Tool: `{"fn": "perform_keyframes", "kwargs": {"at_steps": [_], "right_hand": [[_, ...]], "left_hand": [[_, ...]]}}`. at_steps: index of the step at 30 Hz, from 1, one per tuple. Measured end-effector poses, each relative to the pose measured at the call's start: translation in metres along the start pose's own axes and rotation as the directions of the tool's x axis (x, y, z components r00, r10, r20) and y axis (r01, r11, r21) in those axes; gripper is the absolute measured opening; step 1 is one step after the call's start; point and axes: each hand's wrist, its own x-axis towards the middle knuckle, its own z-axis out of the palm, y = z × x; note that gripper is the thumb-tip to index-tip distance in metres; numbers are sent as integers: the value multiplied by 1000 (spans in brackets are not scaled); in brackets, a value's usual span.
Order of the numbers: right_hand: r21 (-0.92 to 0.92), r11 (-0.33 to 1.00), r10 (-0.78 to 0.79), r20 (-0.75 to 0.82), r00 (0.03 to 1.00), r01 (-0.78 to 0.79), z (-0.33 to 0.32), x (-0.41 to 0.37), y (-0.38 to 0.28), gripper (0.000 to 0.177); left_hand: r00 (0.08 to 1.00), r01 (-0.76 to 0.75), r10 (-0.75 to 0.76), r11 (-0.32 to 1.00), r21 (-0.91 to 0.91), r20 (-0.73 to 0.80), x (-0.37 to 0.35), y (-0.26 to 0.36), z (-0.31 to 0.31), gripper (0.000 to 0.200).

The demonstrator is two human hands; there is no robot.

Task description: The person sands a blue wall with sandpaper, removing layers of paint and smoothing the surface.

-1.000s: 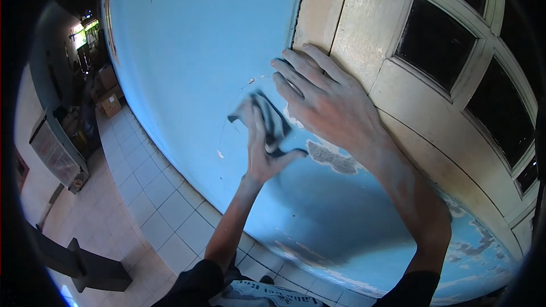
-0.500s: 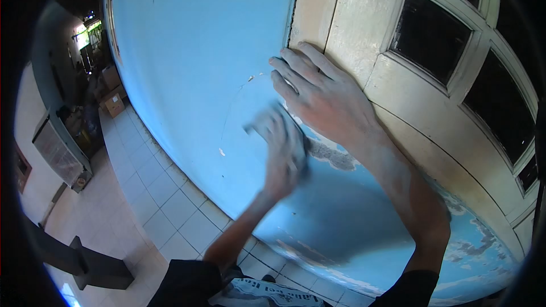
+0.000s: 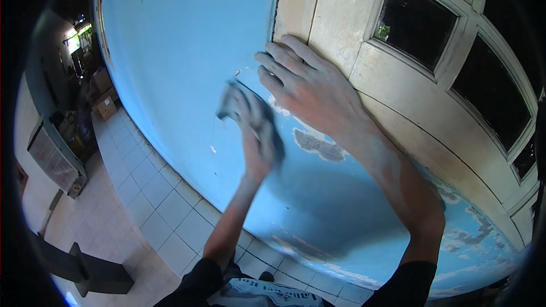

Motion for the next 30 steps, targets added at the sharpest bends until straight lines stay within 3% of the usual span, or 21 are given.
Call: {"fn": "perform_keyframes", "kwargs": {"at_steps": [1,2,4,6,8,10,11,12,14,15,16,19,20,21,22,23,26,27,30], "right_hand": [[17,1000,7,-11,1000,-7,0,1,0,32],[26,1000,7,-12,1000,-6,1,1,-1,32],[5,1000,0,-18,1000,0,3,1,0,33],[1,1000,-7,-13,1000,7,1,1,0,35],[28,999,-17,8,1000,17,2,-1,1,36],[32,999,-25,11,1000,24,2,-2,1,36],[38,999,-20,8,1000,20,3,0,1,36],[38,999,-29,-7,1000,29,2,1,2,36],[37,999,-13,20,1000,12,2,2,1,34],[42,999,-9,6,1000,9,2,2,1,34],[38,999,-10,1,1000,10,3,2,1,33],[45,999,-8,1,1000,8,3,2,1,31],[62,998,-10,2,1000,10,3,1,0,30],[64,998,-13,4,1000,13,2,1,1,30],[62,998,-8,-2,1000,8,2,1,0,30],[58,998,-1,-9,1000,1,3,1,0,29],[71,997,-7,-25,1000,8,3,2,1,29],[73,997,-4,-25,1000,6,4,2,-1,29],[96,995,-8,-18,1000,9,4,1,1,29]], "left_hand": [[970,200,-223,960,-197,-99,10,-4,-6,59],[968,207,-229,959,-192,-100,5,0,-3,59],[980,-134,129,991,-23,-154,-8,26,13,58],[958,-237,224,970,51,177,-48,52,22,60],[960,-238,220,967,90,172,-41,44,19,59],[998,-5,3,1000,-26,-66,-4,14,4,57],[969,183,-208,966,-183,-133,11,-15,-6,57],[944,187,-248,945,-268,-219,24,-1,-19,49],[974,-63,66,998,20,-217,9,6,-4,58],[985,-140,143,989,36,-100,-13,15,2,60],[990,-141,141,990,29,26,-37,25,9,63],[979,-158,145,984,84,144,-36,10,-2,60],[998,63,-63,993,-99,-1,-21,-20,-8,57],[952,247,-289,922,-299,-103,-4,-42,-17,53],[896,393,-444,817,-421,-27,11,-37,-34,57],[895,393,-444,820,-417,-29,3,-31,-29,57],[990,77,-85,994,-75,-115,-56,1,9,59],[998,55,-56,998,30,31,-65,12,11,62],[995,-5,7,1000,17,-104,-30,-7,-1,61]]}}
